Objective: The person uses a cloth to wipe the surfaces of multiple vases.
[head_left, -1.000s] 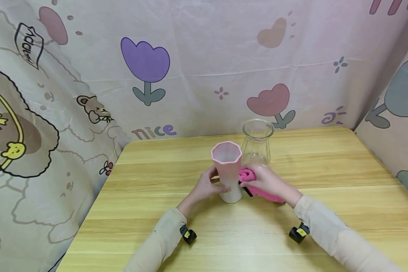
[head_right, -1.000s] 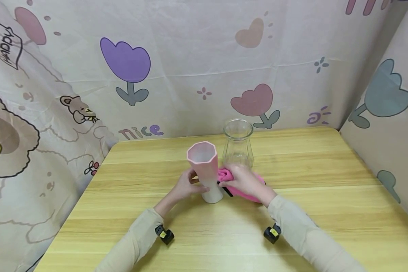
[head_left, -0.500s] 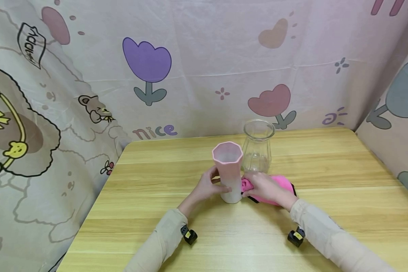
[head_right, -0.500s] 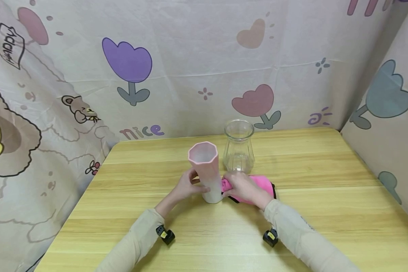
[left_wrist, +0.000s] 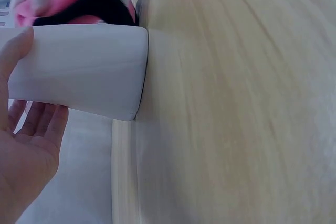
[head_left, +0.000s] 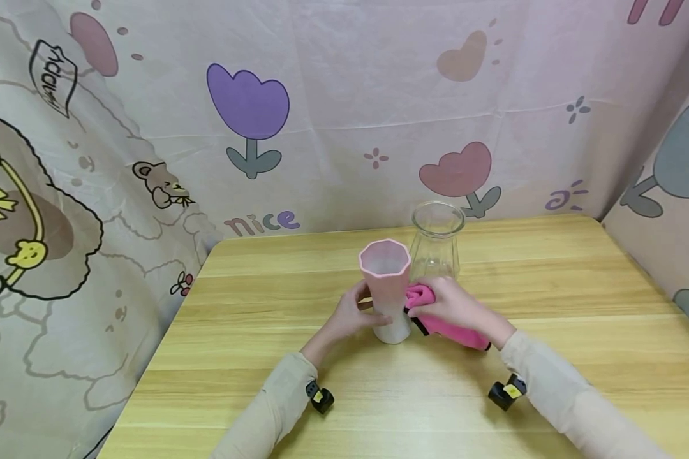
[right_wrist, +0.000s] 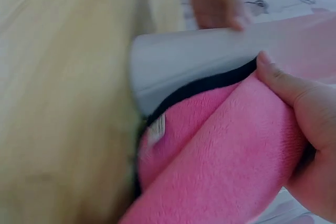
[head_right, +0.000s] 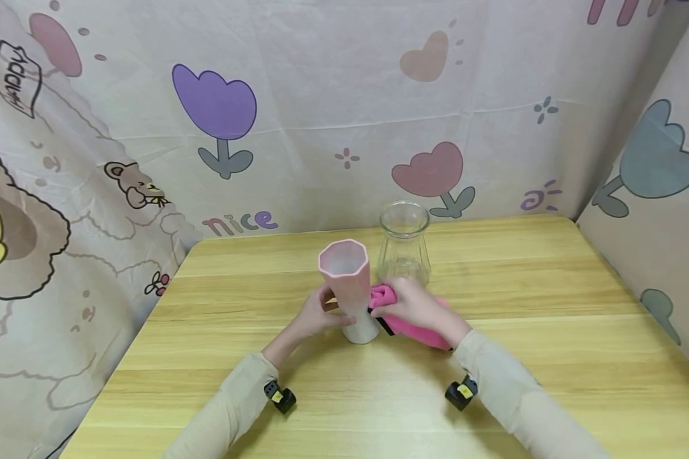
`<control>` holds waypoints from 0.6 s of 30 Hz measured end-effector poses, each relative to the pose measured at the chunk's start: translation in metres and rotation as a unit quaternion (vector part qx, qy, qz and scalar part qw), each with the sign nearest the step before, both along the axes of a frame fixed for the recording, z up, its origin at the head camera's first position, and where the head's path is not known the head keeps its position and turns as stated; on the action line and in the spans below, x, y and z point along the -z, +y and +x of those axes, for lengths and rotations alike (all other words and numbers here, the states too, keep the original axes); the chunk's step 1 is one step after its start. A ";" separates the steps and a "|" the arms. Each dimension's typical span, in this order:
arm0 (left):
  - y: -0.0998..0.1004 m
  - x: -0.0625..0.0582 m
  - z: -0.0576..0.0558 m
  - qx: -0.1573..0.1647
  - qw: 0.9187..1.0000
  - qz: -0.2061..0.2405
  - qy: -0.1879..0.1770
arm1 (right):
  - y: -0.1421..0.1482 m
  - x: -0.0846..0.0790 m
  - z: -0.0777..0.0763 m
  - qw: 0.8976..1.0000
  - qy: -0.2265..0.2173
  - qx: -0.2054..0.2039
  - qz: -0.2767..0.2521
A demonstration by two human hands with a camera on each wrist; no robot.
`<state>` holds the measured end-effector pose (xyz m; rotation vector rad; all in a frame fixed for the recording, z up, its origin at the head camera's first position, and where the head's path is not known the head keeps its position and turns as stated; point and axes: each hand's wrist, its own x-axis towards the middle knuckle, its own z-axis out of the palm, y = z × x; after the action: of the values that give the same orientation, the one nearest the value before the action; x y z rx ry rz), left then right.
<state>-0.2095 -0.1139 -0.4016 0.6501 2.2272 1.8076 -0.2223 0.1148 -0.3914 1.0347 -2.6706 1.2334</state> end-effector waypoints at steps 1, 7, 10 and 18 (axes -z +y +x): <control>0.000 0.000 0.000 -0.001 1.000 0.001 0.001 | 0.000 -0.003 0.000 1.000 -0.004 0.004 -0.012; 0.000 -0.002 0.001 -0.002 1.000 -0.003 0.005 | 0.001 -0.028 0.003 0.996 -0.025 0.032 -0.080; 0.001 -0.004 0.001 -0.003 1.000 -0.006 0.006 | 0.001 -0.040 0.006 0.992 -0.027 0.049 -0.111; -0.001 0.018 -0.011 -0.004 1.000 -0.018 0.017 | 0.002 -0.050 0.010 0.986 -0.017 0.069 -0.150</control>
<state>-0.2206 -0.1146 -0.4196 0.6706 2.2817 1.7695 -0.2123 0.1169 -0.3417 0.7780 -2.4261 1.5721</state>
